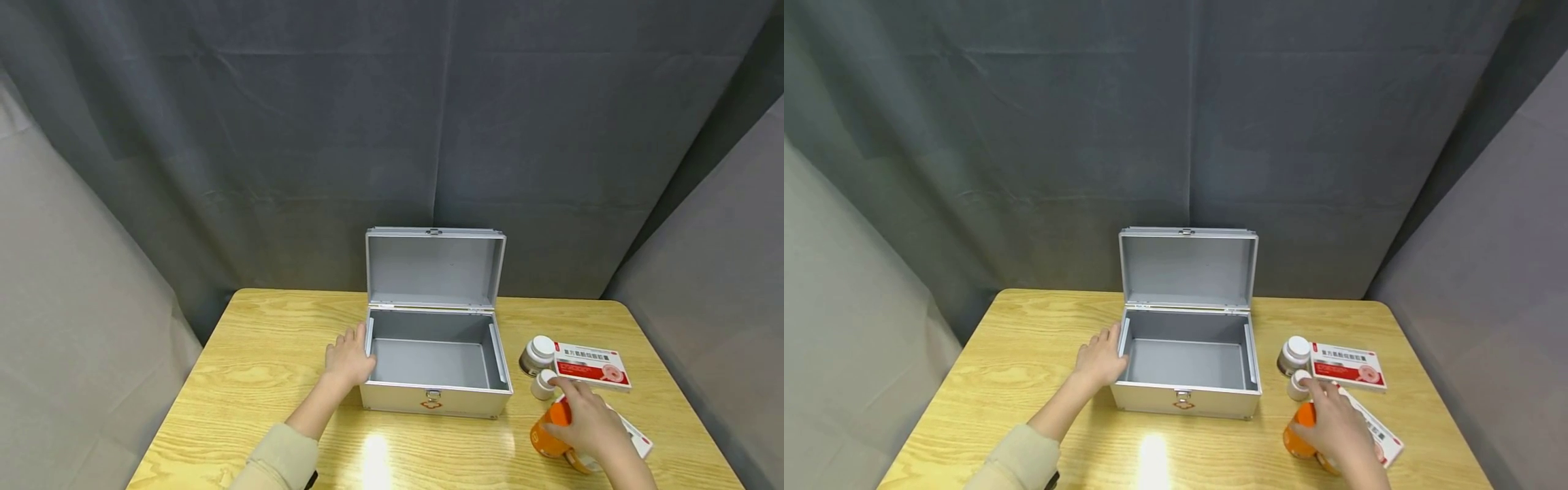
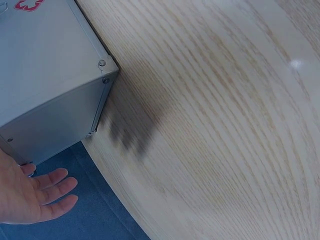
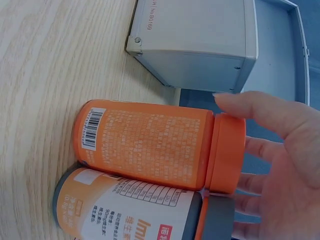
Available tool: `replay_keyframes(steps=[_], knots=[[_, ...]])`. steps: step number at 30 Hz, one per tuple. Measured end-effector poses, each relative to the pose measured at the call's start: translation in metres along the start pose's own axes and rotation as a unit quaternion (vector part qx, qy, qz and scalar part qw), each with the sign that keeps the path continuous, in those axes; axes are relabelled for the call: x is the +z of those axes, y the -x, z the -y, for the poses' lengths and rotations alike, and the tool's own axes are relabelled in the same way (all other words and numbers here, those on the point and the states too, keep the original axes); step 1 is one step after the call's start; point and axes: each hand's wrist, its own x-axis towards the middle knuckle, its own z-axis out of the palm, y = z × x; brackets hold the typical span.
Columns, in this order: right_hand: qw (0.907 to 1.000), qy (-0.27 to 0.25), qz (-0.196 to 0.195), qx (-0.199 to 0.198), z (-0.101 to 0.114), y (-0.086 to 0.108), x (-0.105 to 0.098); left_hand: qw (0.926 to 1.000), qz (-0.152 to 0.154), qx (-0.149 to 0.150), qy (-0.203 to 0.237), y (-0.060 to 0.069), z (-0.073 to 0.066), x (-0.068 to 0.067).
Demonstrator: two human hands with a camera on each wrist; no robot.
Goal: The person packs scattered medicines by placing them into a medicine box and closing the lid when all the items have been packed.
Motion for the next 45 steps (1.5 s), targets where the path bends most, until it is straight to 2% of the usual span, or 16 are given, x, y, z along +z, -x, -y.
replay_keyframes(steps=[12,19,25,45], knots=[[0.9999,0.006,0.015,0.003,-0.0013,0.0010,0.0003,1.0000,0.005,-0.001,-0.001,0.0002,0.0003,-0.0015],[0.9990,0.007,0.043,0.007,-0.0025,-0.0007,0.0005,1.0000,0.003,-0.001,-0.001,0.0002,0.0006,-0.0014],[0.9987,0.002,0.050,0.010,-0.0024,-0.0007,0.0010,1.0000,0.004,-0.001,0.002,0.0002,0.0009,-0.0009],[0.9998,0.015,0.004,-0.010,-0.0011,0.0012,0.0046,0.9999,0.000,0.002,0.010,0.0012,0.0005,0.0002]])
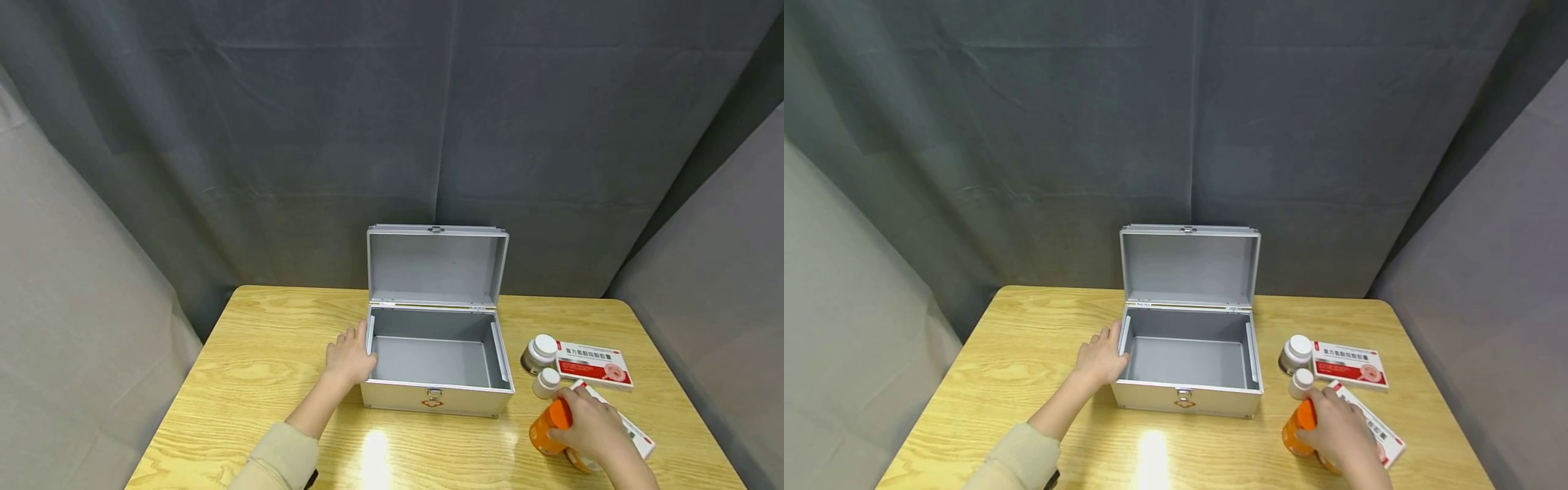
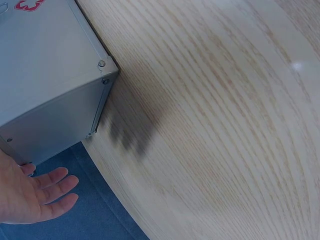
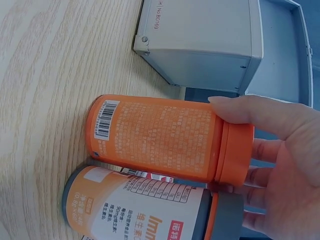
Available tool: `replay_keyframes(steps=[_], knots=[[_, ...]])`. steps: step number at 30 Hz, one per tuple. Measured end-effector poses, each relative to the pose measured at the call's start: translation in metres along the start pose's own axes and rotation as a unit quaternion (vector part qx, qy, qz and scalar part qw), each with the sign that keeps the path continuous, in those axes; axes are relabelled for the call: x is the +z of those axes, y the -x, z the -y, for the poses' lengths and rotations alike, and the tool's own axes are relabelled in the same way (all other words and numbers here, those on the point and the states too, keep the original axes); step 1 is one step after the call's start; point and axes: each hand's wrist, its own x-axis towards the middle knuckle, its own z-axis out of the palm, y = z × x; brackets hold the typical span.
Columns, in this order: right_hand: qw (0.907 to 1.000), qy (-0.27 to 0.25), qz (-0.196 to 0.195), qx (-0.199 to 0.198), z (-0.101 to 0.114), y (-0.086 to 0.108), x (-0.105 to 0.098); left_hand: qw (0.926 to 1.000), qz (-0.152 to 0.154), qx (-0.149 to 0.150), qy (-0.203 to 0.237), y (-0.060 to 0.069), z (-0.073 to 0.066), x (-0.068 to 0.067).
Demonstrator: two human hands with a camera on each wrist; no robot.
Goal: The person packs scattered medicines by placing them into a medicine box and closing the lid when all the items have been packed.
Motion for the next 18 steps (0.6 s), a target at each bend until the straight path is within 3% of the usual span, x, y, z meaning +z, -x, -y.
replay_keyframes(steps=[18], knots=[[0.9961,-0.037,-0.080,-0.011,0.003,0.001,-0.012,1.0000,0.005,-0.005,-0.004,-0.001,0.000,0.001]])
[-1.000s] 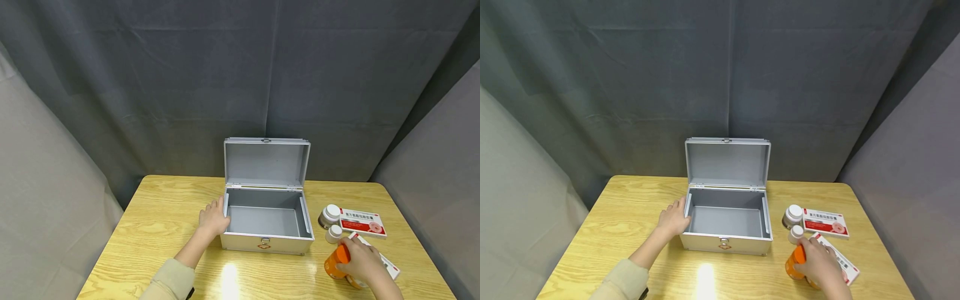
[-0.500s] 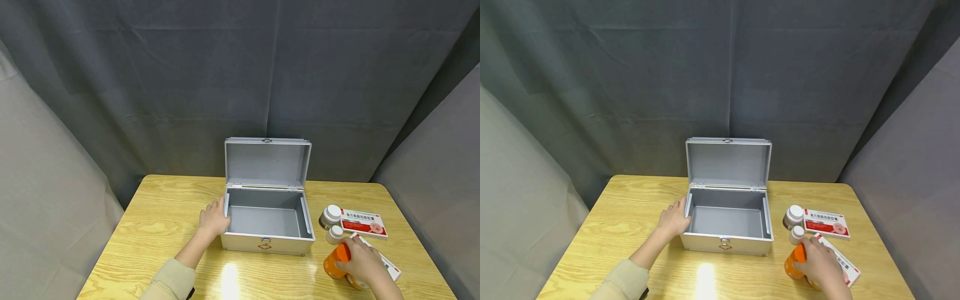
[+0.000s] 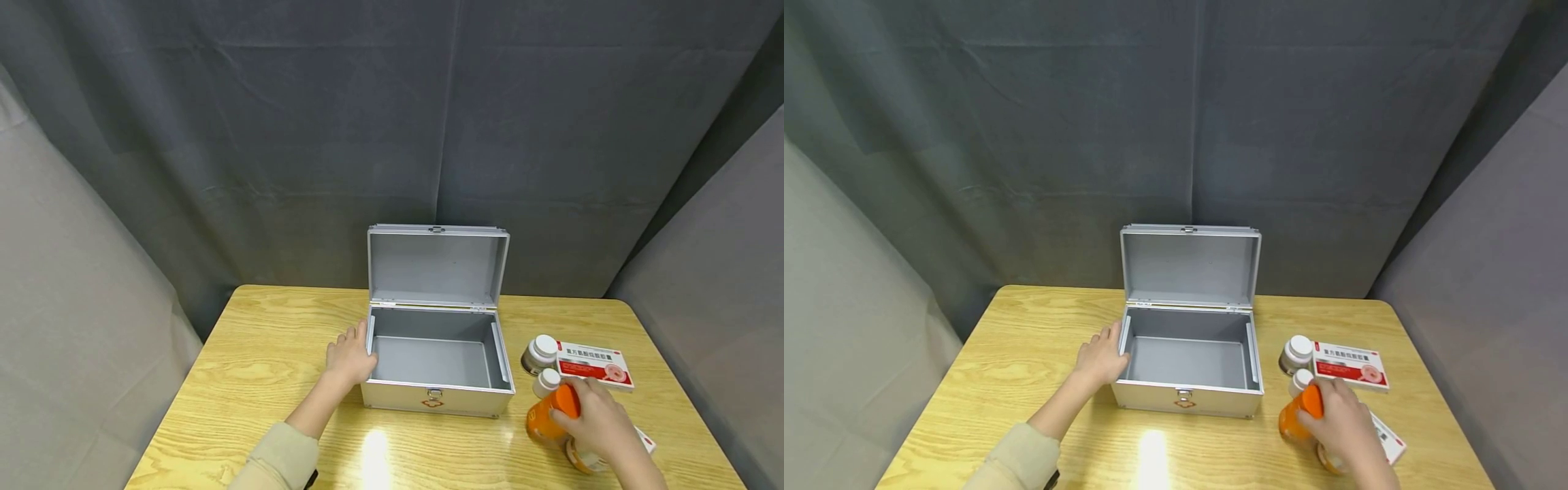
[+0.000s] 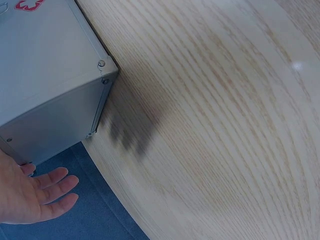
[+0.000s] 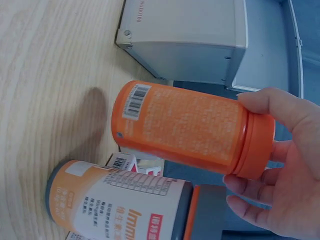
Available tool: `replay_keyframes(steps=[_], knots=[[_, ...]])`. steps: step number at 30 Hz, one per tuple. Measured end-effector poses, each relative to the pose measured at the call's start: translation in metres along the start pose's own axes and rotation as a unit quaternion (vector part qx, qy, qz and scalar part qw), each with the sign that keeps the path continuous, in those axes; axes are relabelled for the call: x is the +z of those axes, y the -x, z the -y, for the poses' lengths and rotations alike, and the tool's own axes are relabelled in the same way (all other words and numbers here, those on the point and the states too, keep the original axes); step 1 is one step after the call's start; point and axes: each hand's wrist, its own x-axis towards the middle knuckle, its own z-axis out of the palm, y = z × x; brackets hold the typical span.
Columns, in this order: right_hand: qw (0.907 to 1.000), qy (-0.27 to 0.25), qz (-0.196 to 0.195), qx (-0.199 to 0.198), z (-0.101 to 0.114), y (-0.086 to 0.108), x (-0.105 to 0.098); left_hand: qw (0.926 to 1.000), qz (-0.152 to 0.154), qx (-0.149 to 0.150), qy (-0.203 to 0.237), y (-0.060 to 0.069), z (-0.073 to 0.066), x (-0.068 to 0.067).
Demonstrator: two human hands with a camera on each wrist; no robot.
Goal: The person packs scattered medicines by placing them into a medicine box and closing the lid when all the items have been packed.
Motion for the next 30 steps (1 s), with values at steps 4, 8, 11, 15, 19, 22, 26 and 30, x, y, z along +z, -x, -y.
replay_keyframes(steps=[4,8,11,15,19,22,26,30], knots=[[0.9996,-0.014,-0.023,-0.003,0.002,0.001,-0.003,1.0000,0.001,-0.001,-0.001,0.001,0.000,0.000],[0.9986,-0.022,-0.047,-0.006,0.004,0.001,-0.007,1.0000,0.003,-0.002,0.000,0.001,0.000,-0.001],[0.9973,-0.024,-0.068,-0.014,0.005,0.001,-0.009,1.0000,0.002,-0.002,0.000,0.001,0.000,-0.001],[0.9937,-0.029,-0.102,-0.035,0.007,0.000,-0.011,1.0000,0.001,-0.001,0.001,0.001,0.000,-0.001],[0.9903,-0.035,-0.125,-0.049,0.009,-0.002,-0.014,1.0000,0.000,0.000,0.002,0.001,0.000,0.000],[0.9897,-0.032,-0.131,-0.048,0.010,-0.004,-0.018,1.0000,0.001,-0.002,0.003,0.001,0.000,0.000],[0.9882,-0.029,-0.141,-0.054,0.012,-0.007,-0.023,1.0000,0.002,-0.003,0.002,0.000,0.000,0.000],[0.9874,-0.031,-0.145,-0.056,0.015,-0.010,-0.026,1.0000,-0.001,-0.003,0.004,0.000,0.000,0.001]])
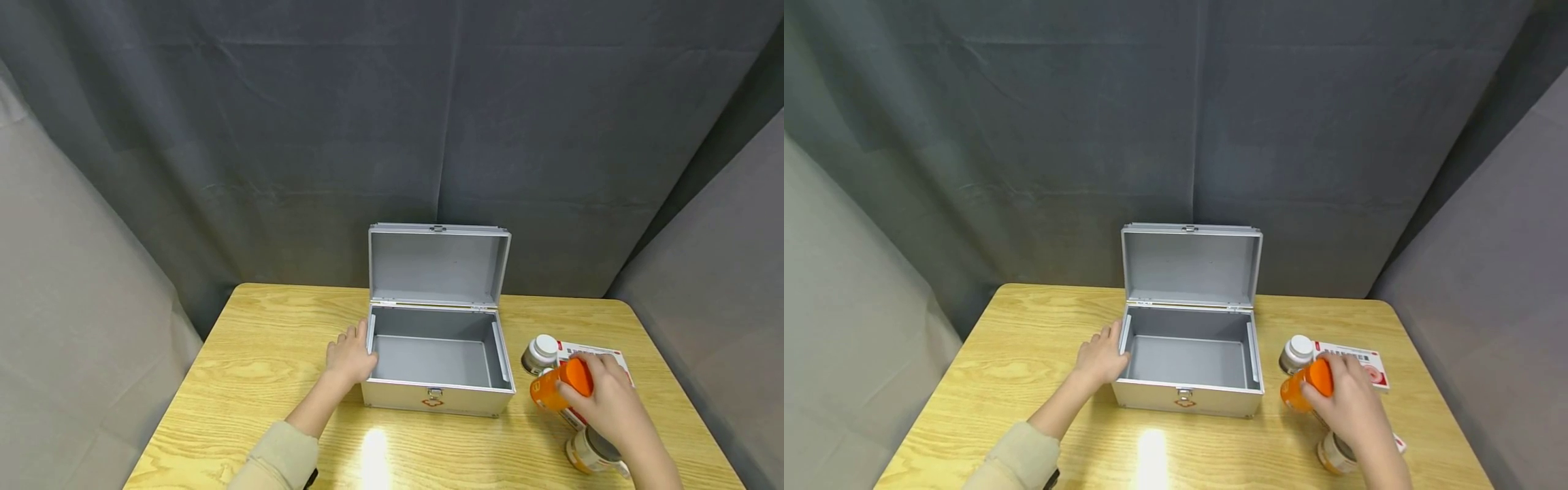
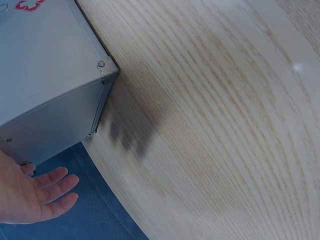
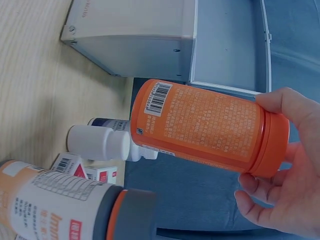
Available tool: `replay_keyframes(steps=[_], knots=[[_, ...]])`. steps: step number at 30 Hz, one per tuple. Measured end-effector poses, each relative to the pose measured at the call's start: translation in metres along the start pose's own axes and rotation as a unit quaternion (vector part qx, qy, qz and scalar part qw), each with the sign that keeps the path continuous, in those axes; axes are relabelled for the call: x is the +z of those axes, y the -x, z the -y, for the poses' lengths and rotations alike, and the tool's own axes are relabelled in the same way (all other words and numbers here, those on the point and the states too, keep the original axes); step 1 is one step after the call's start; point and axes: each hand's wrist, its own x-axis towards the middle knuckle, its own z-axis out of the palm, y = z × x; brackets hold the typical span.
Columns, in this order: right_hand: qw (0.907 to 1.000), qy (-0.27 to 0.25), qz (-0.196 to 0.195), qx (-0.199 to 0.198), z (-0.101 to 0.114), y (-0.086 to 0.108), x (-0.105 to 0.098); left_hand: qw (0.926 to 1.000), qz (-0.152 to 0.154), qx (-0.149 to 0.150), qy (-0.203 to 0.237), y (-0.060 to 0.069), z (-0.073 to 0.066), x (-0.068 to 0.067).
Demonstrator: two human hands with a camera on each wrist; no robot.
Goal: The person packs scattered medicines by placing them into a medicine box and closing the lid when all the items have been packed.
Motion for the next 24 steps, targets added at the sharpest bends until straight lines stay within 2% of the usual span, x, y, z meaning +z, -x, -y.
replay_keyframes(steps=[24], knots=[[0.9995,-0.027,-0.007,0.017,0.015,-0.015,-0.010,1.0000,0.002,0.002,0.003,0.002,-0.002,-0.002]])
